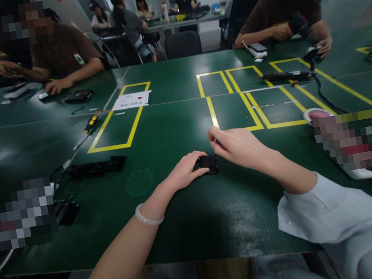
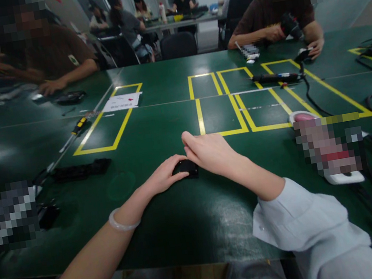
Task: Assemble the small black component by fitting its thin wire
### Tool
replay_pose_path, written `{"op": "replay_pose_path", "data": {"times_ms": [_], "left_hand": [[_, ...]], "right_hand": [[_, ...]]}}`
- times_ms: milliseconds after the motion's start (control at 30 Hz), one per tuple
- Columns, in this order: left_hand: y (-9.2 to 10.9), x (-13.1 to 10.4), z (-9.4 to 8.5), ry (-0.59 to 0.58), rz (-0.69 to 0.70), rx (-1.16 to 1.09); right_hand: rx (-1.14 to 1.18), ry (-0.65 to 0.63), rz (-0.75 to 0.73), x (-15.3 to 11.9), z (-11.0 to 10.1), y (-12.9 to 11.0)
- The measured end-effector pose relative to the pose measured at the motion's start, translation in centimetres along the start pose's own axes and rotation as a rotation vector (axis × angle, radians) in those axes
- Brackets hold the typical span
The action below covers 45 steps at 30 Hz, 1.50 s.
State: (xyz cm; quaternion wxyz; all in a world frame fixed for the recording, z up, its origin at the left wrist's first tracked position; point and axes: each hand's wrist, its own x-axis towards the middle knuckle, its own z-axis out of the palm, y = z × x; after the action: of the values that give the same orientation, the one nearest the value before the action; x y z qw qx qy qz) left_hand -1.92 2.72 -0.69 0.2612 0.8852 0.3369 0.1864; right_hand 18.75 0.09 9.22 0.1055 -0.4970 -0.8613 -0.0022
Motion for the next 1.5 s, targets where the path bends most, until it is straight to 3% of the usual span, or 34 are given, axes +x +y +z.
{"op": "replay_pose_path", "data": {"times_ms": [1500], "left_hand": [[0.01,0.10,0.09,-0.002,-0.021,-0.008]], "right_hand": [[-0.061,-0.053,0.051,0.53,-0.58,-0.33]]}}
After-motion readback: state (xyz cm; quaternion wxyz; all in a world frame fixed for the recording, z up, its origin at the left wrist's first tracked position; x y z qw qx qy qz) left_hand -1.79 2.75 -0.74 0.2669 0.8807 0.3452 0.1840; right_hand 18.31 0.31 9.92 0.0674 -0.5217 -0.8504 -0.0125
